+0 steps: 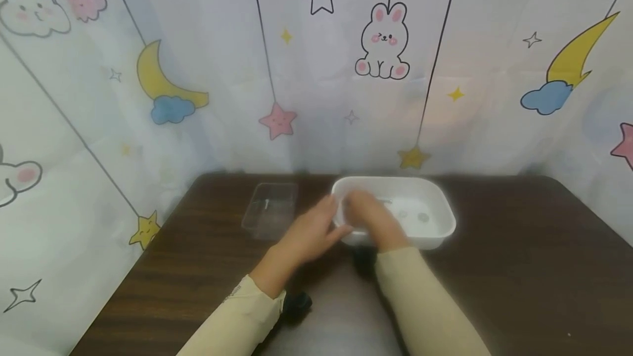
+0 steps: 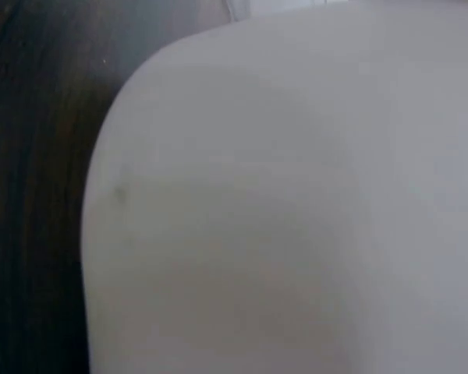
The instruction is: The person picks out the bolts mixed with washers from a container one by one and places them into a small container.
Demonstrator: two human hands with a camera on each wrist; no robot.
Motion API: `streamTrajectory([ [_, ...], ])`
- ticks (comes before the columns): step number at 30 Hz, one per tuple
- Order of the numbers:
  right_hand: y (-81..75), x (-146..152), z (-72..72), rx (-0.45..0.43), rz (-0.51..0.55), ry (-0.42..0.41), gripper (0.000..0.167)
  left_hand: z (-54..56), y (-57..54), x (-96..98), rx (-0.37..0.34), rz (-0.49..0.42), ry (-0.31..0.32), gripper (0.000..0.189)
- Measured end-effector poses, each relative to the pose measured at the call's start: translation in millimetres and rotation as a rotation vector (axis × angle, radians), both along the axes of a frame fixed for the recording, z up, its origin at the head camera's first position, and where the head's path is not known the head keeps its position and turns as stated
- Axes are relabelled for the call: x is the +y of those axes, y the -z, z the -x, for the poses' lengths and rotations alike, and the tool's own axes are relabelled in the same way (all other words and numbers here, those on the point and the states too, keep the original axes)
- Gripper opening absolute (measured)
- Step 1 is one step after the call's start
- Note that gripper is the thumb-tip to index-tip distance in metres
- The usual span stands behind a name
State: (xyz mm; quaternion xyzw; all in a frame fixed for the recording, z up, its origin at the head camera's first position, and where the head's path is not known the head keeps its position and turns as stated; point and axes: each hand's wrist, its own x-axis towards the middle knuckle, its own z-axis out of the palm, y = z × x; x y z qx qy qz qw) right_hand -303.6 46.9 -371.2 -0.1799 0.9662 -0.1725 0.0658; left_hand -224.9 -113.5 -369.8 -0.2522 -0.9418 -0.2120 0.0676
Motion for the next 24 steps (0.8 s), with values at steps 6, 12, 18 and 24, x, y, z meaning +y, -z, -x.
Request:
streamTrajectory([
  [6,-1.7,0.0,0.3,0.003,-0.034,-0.03,0.012,-0.2,-0.1,-0.6,-0.041,0.013,-0.037,0.08],
  [12,-1.8,-1.0,-0.7,-0.008,0.005,0.003,0.01,-2.0,-1.3,-1.1,-0.08,0.004,-0.061,0.081],
  [18,0.0,-1.1,-1.7,0.005,0.035,0.019,0.018,-2.1,0.5,-1.5,-0.075,0.005,-0.062,0.081],
  [24,0.2,-0.1,-4.4,0.037,0.037,0.003,0.024,-1.7,0.4,-1.0,-0.064,-0.002,-0.051,0.079],
])
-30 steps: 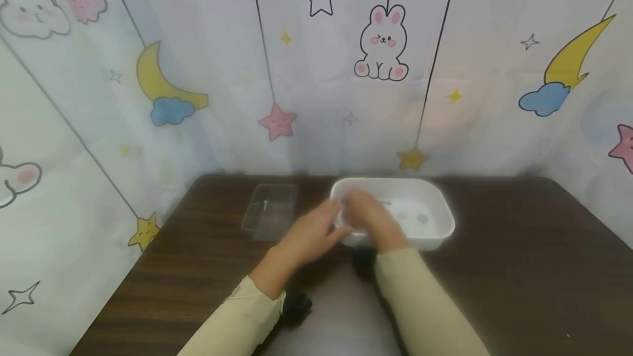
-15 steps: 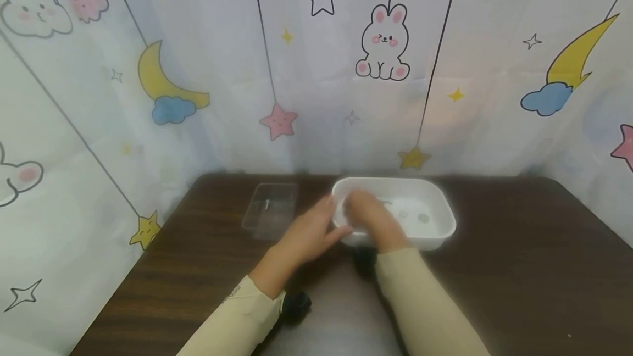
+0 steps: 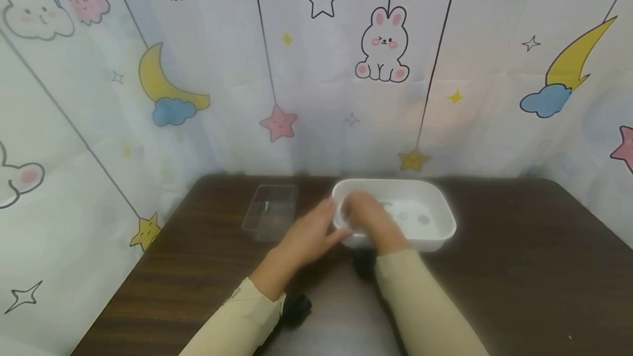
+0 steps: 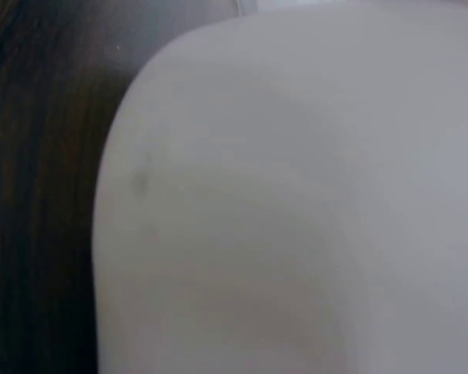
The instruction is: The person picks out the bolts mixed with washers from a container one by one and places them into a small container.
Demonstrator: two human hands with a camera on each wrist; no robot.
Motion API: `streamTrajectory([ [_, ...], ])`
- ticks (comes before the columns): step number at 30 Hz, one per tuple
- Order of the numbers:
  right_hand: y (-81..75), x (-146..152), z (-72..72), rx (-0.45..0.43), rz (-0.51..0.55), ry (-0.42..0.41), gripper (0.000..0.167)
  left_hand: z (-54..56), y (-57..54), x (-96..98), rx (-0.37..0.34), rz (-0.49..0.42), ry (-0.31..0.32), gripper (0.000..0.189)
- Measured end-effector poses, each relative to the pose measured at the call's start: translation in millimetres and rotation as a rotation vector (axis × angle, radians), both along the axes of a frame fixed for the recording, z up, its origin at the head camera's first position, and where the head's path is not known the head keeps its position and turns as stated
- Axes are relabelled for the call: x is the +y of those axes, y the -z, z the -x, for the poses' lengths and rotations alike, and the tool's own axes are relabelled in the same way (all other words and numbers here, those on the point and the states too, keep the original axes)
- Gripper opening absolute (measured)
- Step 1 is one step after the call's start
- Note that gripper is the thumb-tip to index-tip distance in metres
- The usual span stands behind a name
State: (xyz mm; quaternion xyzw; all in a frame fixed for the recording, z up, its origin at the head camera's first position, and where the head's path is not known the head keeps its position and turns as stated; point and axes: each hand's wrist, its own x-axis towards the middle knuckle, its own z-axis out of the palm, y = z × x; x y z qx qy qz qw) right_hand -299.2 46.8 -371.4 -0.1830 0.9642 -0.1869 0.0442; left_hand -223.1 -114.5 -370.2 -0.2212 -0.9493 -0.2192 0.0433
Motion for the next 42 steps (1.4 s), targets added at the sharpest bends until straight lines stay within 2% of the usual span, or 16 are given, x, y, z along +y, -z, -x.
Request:
streamTrajectory([
  [7,-2.0,0.4,-2.9,-0.035,0.004,0.022,0.036,-1.0,-0.4,0.1,-0.007,-0.001,0.005,0.079],
  [15,0.1,0.3,-0.5,-0.077,-0.04,0.011,0.022,-0.6,-0.9,0.5,-0.004,0.008,0.009,0.079],
  [24,3.1,-1.1,2.2,-0.066,-0.015,0.034,0.01,-0.7,-0.7,1.1,-0.019,0.006,-0.002,0.081],
  [42,2.2,-3.3,4.9,-0.035,0.027,0.054,0.021,-1.6,-1.1,0.5,-0.03,0.013,-0.01,0.08],
])
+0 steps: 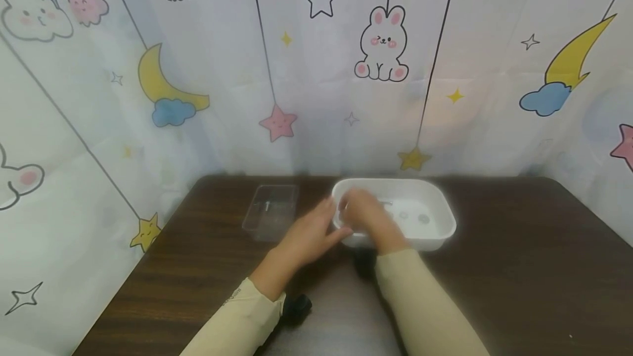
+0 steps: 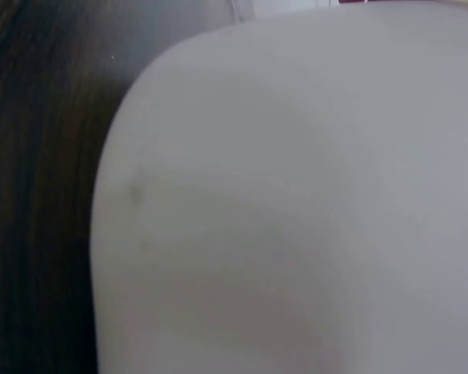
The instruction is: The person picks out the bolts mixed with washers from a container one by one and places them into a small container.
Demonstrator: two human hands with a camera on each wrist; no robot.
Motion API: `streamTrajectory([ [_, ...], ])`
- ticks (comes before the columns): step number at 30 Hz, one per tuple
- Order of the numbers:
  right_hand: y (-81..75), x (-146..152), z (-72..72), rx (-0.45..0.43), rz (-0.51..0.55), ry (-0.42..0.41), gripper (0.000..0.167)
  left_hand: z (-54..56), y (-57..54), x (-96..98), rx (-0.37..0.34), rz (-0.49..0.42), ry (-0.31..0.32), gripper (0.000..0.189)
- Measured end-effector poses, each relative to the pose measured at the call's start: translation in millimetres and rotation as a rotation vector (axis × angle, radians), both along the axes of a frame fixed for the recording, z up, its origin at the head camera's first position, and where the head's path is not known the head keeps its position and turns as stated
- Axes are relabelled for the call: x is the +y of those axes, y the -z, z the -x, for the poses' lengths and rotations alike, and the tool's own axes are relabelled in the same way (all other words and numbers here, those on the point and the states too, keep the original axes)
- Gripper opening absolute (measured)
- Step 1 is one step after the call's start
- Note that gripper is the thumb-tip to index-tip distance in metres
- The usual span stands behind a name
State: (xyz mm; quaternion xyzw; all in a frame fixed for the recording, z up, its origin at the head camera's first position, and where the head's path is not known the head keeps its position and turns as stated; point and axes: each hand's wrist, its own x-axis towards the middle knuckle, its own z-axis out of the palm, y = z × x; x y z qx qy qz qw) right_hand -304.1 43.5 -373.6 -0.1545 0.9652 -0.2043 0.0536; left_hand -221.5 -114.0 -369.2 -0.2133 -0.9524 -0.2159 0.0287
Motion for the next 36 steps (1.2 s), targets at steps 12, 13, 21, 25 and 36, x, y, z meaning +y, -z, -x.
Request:
streamTrajectory([
  [12,0.5,1.7,2.9,0.014,0.072,0.0,0.011,1.1,0.8,-0.2,0.006,0.004,0.005,0.08],
  [13,0.2,1.9,2.9,0.013,0.076,0.001,0.011,1.1,0.8,-0.2,0.006,0.002,0.006,0.08],
  [21,-4.8,2.3,1.1,-0.003,0.152,0.04,0.007,1.4,0.5,-0.1,0.022,-0.005,0.018,0.078],
  [25,-6.2,2.7,0.4,0.043,0.16,0.046,0.007,1.4,0.9,0.1,0.027,-0.008,0.021,0.077],
  [36,-4.5,3.3,1.0,0.205,0.171,0.026,0.01,0.3,-0.1,-0.2,0.022,-0.013,0.011,0.079],
])
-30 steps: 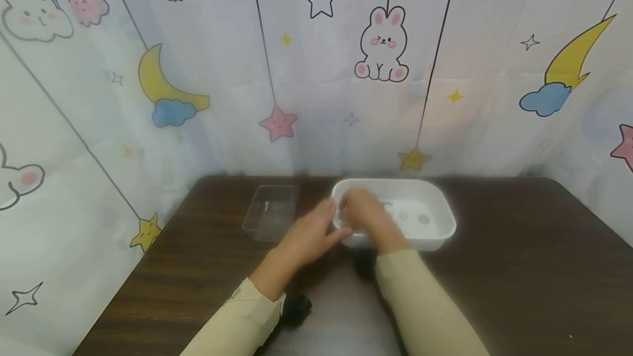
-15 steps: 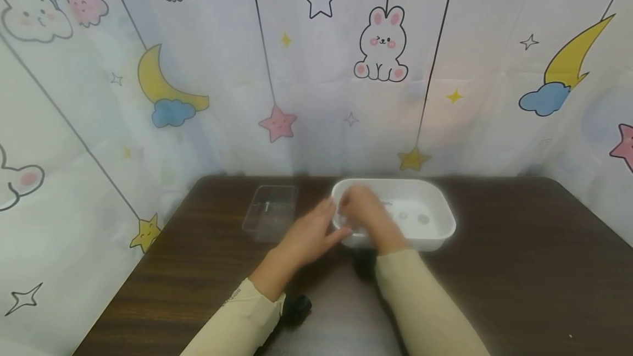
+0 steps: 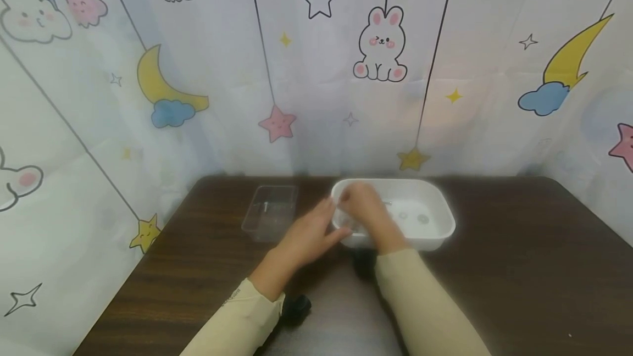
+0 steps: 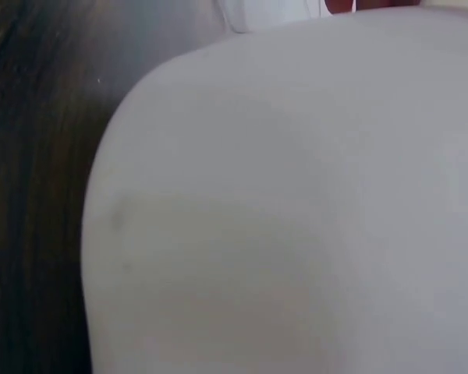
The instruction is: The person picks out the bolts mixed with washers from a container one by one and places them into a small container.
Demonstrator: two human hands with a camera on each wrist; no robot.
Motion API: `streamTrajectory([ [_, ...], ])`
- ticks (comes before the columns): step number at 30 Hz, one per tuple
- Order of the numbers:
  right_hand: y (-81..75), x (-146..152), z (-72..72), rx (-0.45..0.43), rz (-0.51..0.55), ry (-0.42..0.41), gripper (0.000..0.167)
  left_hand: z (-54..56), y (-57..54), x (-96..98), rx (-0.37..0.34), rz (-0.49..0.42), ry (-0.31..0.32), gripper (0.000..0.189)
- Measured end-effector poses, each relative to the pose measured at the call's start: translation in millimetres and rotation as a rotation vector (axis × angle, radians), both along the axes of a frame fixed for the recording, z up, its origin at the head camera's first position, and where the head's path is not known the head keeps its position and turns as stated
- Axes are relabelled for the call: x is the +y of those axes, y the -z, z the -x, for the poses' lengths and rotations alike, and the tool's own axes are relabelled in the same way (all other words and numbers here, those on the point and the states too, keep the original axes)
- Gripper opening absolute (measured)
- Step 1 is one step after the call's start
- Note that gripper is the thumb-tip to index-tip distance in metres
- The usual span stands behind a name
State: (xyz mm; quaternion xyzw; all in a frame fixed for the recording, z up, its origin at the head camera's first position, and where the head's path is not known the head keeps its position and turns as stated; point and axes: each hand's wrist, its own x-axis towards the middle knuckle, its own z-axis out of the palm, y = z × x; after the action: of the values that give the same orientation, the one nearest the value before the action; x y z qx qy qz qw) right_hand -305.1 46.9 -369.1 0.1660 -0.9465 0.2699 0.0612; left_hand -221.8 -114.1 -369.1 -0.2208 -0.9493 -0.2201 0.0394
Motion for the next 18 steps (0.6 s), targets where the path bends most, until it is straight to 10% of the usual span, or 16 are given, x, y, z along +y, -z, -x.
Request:
streamTrajectory([
  [18,-5.7,3.8,-0.9,0.076,0.062,-0.004,0.016,3.2,3.0,-2.2,0.04,0.015,0.011,0.077],
])
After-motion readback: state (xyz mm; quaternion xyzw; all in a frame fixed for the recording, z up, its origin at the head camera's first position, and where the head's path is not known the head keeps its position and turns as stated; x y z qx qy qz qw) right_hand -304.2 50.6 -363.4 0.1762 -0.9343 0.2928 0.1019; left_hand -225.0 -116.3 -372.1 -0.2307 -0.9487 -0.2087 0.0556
